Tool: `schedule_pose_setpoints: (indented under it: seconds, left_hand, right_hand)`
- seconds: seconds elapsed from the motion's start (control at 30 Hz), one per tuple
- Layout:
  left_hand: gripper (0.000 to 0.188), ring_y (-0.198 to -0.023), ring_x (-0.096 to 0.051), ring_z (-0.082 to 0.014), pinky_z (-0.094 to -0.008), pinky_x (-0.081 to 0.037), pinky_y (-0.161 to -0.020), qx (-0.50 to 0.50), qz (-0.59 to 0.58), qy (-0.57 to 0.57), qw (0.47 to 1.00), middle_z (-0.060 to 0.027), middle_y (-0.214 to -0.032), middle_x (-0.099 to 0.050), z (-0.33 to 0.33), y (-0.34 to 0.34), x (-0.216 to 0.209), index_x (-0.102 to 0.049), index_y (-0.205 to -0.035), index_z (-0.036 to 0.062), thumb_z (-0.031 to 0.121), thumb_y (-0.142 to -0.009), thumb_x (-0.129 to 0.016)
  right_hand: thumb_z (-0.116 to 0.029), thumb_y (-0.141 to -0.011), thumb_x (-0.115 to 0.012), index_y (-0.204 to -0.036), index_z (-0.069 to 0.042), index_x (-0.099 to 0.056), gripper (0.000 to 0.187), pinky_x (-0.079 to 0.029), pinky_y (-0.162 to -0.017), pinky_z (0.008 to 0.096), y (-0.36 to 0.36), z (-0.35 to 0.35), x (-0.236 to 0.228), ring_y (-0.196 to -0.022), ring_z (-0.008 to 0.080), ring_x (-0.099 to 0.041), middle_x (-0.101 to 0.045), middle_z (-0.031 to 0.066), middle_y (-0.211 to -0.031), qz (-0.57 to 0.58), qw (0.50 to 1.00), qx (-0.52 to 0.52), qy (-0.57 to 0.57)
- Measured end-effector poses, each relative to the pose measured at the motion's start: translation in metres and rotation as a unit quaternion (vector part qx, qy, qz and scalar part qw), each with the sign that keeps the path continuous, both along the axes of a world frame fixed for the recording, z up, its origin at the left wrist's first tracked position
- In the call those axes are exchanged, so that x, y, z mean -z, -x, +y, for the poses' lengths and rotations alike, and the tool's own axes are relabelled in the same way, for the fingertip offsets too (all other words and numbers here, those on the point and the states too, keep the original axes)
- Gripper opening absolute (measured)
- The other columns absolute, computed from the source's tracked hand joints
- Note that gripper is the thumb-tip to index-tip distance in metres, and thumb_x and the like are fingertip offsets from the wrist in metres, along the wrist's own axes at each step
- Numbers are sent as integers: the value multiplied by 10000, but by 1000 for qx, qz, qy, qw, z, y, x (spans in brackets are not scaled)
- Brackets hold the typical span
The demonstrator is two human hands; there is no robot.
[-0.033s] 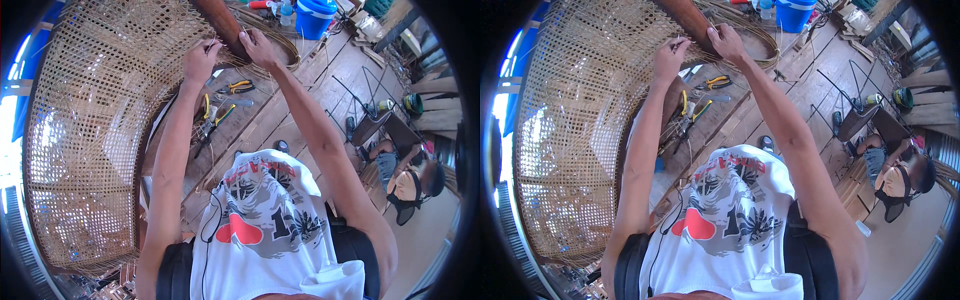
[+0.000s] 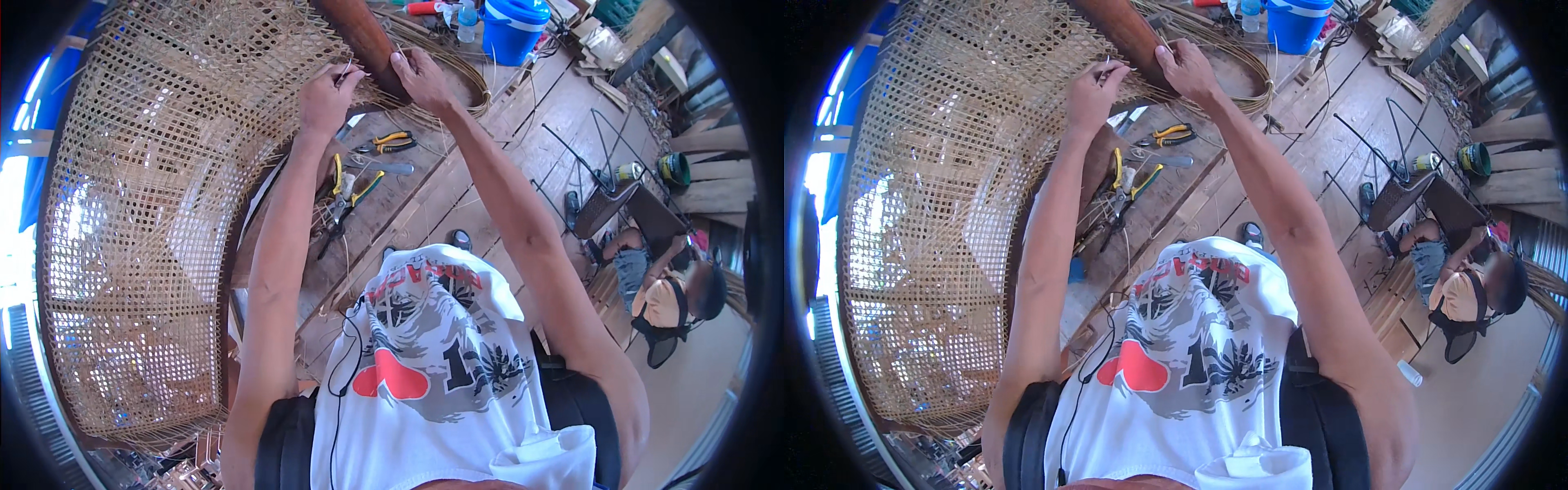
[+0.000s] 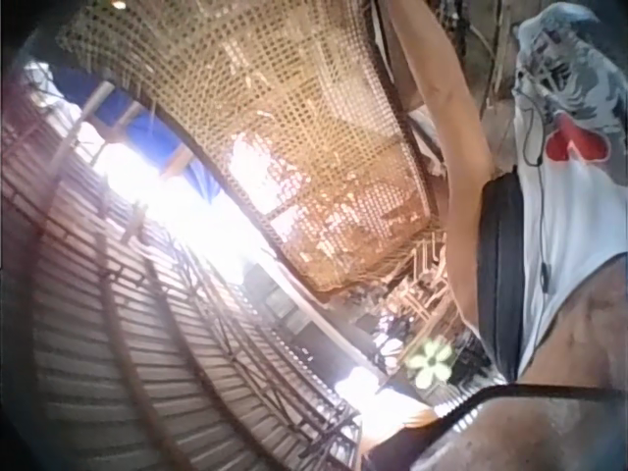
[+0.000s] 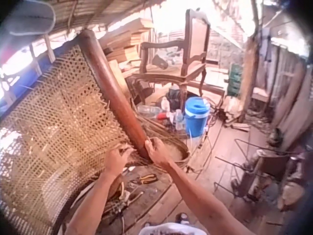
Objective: Repairing and weaving a wicker chair using rattan strands.
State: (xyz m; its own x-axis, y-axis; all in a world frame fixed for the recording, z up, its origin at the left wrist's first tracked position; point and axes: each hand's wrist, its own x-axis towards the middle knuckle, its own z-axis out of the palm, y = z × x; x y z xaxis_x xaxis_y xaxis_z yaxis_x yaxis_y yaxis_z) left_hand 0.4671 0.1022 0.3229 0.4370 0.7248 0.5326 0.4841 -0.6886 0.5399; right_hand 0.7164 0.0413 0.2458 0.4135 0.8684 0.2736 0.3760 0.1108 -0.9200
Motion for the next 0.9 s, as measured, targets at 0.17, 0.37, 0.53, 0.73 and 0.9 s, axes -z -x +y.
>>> schedule_pose_setpoints:
  seconds: [0.17,0.37,0.53,0.73,0.9]
  left_hand:
    - [314,-1053,-916,-245,-405,-695,-985,43,61,20,997,-118,-1155,-962,1,2,-20,-1003,-1207,73,358,-1081,-1039]
    - [403,-974,-913,-269,-429,-700,-938,-22,103,110,988,-129,-1064,-959,0,3,-36,-969,-1147,58,434,-1039,-1069]
    - [285,-956,-909,-331,-464,-708,-870,-1,123,-15,992,-79,-1030,-925,-4,6,-28,-959,-1207,147,402,-1091,-1009]
    - [215,-1021,-897,-377,-517,-738,-885,72,134,-155,976,-41,-1147,-873,8,33,-8,-932,-1332,241,323,-1135,-943]
    - [220,-1030,-887,-378,-517,-732,-885,83,139,-164,973,-58,-1186,-856,13,30,-7,-908,-1325,197,299,-1132,-933]
  right_hand:
    - [-538,-1268,-773,-1446,44,-826,611,-652,-1087,532,-1,7,16,-1227,436,-842,-880,285,-1320,41,999,4,-13]
    - [-548,-1263,-778,-1441,56,-829,632,-661,-1091,522,15,5,11,-1224,416,-856,-888,291,-1316,42,999,-5,-1]
    - [-557,-1259,-785,-1444,72,-824,657,-662,-1096,517,12,9,17,-1233,401,-855,-885,288,-1329,41,999,6,0]
    - [-561,-1266,-773,-1451,71,-823,660,-663,-1098,521,30,10,14,-1233,399,-851,-880,295,-1327,49,999,6,-6]
    - [-542,-1270,-773,-1446,64,-826,634,-661,-1084,520,27,10,18,-1206,399,-844,-875,296,-1304,29,999,9,-15]
